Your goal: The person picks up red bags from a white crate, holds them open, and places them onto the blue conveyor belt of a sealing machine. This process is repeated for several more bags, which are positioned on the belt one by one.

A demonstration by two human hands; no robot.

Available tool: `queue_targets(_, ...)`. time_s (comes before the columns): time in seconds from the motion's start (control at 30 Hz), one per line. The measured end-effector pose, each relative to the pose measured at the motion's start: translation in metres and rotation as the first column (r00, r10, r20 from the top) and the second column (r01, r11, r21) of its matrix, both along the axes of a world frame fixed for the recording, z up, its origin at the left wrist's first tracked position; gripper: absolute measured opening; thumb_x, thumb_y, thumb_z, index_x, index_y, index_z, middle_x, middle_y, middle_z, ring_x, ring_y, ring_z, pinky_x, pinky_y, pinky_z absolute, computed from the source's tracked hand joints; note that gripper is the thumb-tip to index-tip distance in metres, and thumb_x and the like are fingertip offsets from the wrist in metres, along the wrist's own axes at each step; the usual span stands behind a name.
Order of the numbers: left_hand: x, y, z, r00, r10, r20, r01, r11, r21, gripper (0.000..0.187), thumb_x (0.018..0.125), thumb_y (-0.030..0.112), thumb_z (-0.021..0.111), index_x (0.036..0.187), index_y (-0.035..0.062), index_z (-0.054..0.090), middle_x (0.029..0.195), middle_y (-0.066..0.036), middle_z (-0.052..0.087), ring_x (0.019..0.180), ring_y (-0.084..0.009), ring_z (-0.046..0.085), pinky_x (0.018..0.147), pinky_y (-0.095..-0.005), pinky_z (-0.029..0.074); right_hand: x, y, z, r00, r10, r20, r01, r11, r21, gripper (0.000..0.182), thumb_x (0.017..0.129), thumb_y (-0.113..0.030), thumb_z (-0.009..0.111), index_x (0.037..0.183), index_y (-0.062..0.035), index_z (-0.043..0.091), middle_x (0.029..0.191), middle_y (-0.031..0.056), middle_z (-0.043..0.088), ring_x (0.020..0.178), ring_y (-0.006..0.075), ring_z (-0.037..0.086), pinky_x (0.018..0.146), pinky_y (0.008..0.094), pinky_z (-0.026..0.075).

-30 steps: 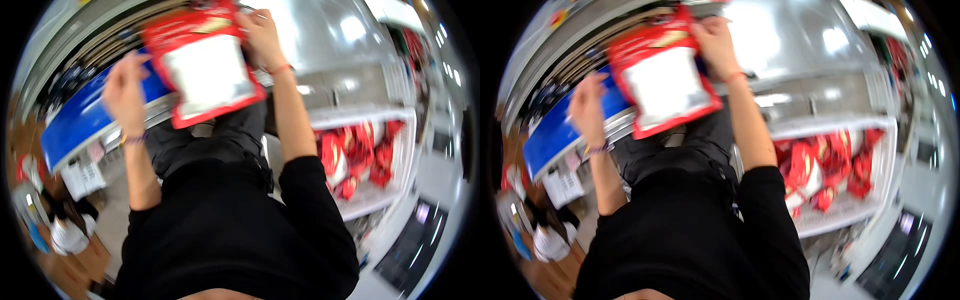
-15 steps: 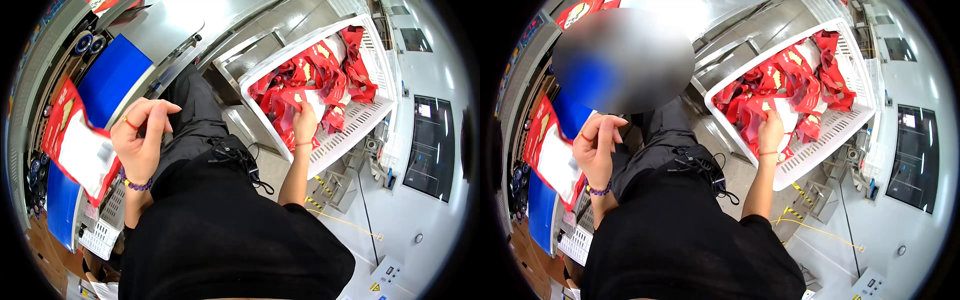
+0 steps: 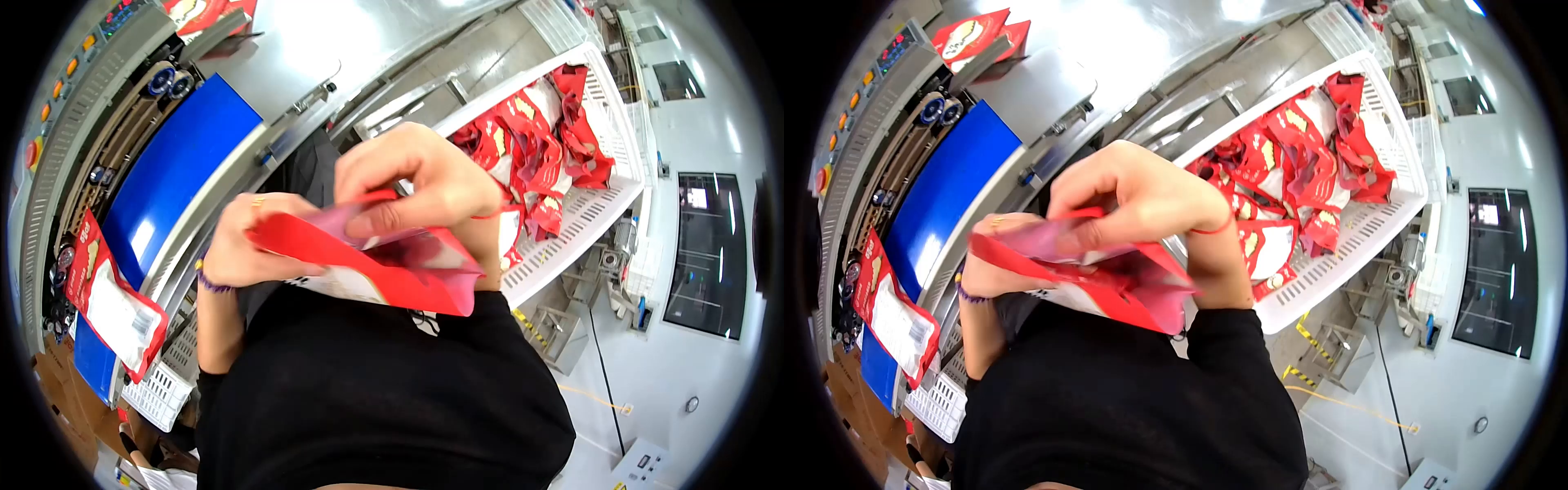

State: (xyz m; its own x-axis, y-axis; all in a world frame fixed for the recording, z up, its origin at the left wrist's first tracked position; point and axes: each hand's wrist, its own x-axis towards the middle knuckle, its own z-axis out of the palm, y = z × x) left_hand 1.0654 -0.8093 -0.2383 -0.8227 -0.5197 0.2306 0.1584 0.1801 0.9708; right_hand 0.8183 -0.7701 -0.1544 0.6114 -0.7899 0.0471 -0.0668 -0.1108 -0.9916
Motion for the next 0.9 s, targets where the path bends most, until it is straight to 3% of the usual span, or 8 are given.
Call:
queue_targets(0.1, 0.023, 0.020, -0.019, 0.838, 0.534, -0.111, -0.460, 0.802, 0.382, 0.036, 0.073, 0.004, 0.079, 0.104, -0.0036, 0.063, 0.094, -0.008, 0.069, 0.082, -0.0145, 0.066, 0.078, -0.0296, 0.053, 0.008, -0.020, -0.033, 0.737, -0.087, 0.670, -0.159, 0.942, 0.297, 0.059, 0.086, -0.029, 0.070, 0.129, 0.0058, 0.051, 0.115, 0.0134, 0.064, 0.107, 0.0198, 0.061, 0.096, 0.0314, 0.045)
queue_targets(0.23, 0.019, 0.013, -0.030, 0.547, 0.814, -0.198, -0.676, 0.569, 0.469, 0.030, 0.075, -0.001, 0.076, 0.103, -0.0015, 0.065, 0.093, -0.006, 0.069, 0.082, -0.0130, 0.065, 0.074, -0.0276, 0.051, 0.040, -0.011, -0.064, 0.821, -0.395, 0.412, 0.360, 0.919, 0.164, 0.062, 0.078, -0.018, 0.080, 0.130, 0.0017, 0.052, 0.116, 0.0100, 0.064, 0.104, 0.0161, 0.061, 0.093, 0.0309, 0.047)
queue_targets(0.33, 0.022, 0.012, -0.025, 0.617, 0.782, -0.090, -0.736, 0.614, 0.284, 0.018, 0.081, 0.000, 0.073, 0.099, -0.0010, 0.069, 0.091, -0.002, 0.070, 0.081, -0.0085, 0.062, 0.073, -0.0245, 0.049, 0.044, -0.021, -0.077, 0.782, -0.621, 0.063, 0.604, 0.778, 0.172, 0.028, 0.081, -0.007, 0.076, 0.106, 0.0015, 0.066, 0.097, 0.0008, 0.068, 0.085, 0.0078, 0.061, 0.075, 0.0241, 0.050)
queue_targets(0.6, 0.044, -0.014, -0.044, 0.719, 0.694, -0.041, -0.580, 0.632, 0.514, 0.021, 0.093, 0.017, 0.064, 0.103, -0.0013, 0.069, 0.097, -0.001, 0.069, 0.080, -0.0061, 0.058, 0.071, -0.0225, 0.046, 0.027, -0.053, -0.093, 0.708, -0.635, 0.310, 0.604, 0.772, 0.200, 0.014, 0.087, -0.005, 0.069, 0.099, 0.0030, 0.070, 0.092, 0.0014, 0.070, 0.082, 0.0082, 0.061, 0.075, 0.0237, 0.049)
queue_targets(0.63, 0.041, -0.024, -0.047, 0.703, 0.710, -0.038, -0.594, 0.616, 0.517, 0.021, 0.093, 0.017, 0.064, 0.103, -0.0013, 0.069, 0.097, -0.001, 0.069, 0.080, -0.0061, 0.058, 0.071, -0.0225, 0.046, 0.026, -0.061, -0.090, 0.705, -0.694, 0.148, 0.705, 0.709, -0.028, 0.014, 0.088, -0.007, 0.069, 0.097, 0.0035, 0.071, 0.087, 0.0005, 0.070, 0.078, 0.0065, 0.059, 0.072, 0.0235, 0.048)
queue_targets(0.7, 0.045, -0.048, -0.055, 0.453, 0.889, 0.064, -0.805, 0.439, -0.400, 0.024, 0.093, 0.020, 0.065, 0.103, -0.0017, 0.069, 0.092, -0.003, 0.070, 0.077, -0.0043, 0.056, 0.067, -0.0224, 0.045, 0.017, -0.081, -0.096, 0.593, -0.797, -0.119, 0.706, 0.585, -0.399, 0.019, 0.088, -0.014, 0.071, 0.093, 0.0044, 0.071, 0.073, -0.0027, 0.066, 0.067, 0.0030, 0.050, 0.061, 0.0233, 0.045)
queue_targets(0.77, 0.036, -0.063, -0.035, 0.450, 0.849, 0.277, -0.860, 0.495, -0.120, 0.026, 0.091, 0.023, 0.067, 0.095, -0.0023, 0.069, 0.075, -0.001, 0.066, 0.069, -0.0039, 0.053, 0.061, -0.0245, 0.043, 0.014, -0.102, -0.084, 0.578, -0.787, -0.218, 0.716, 0.617, -0.326, 0.016, 0.088, -0.012, 0.070, 0.092, 0.0036, 0.072, 0.078, -0.0017, 0.067, 0.072, 0.0044, 0.054, 0.065, 0.0223, 0.045)
queue_targets(0.9, 0.006, -0.098, -0.054, 0.462, 0.884, 0.069, -0.843, 0.414, 0.343, 0.031, 0.093, 0.027, 0.064, 0.083, -0.0025, 0.068, 0.057, 0.007, 0.046, 0.053, -0.0046, 0.042, 0.049, -0.0259, 0.035, -0.002, -0.168, -0.120, 0.603, -0.795, 0.069, 0.798, 0.599, -0.070, 0.018, 0.092, -0.011, 0.066, 0.103, 0.0003, 0.057, 0.085, 0.0084, 0.070, 0.074, 0.0076, 0.060, 0.066, 0.0211, 0.047)
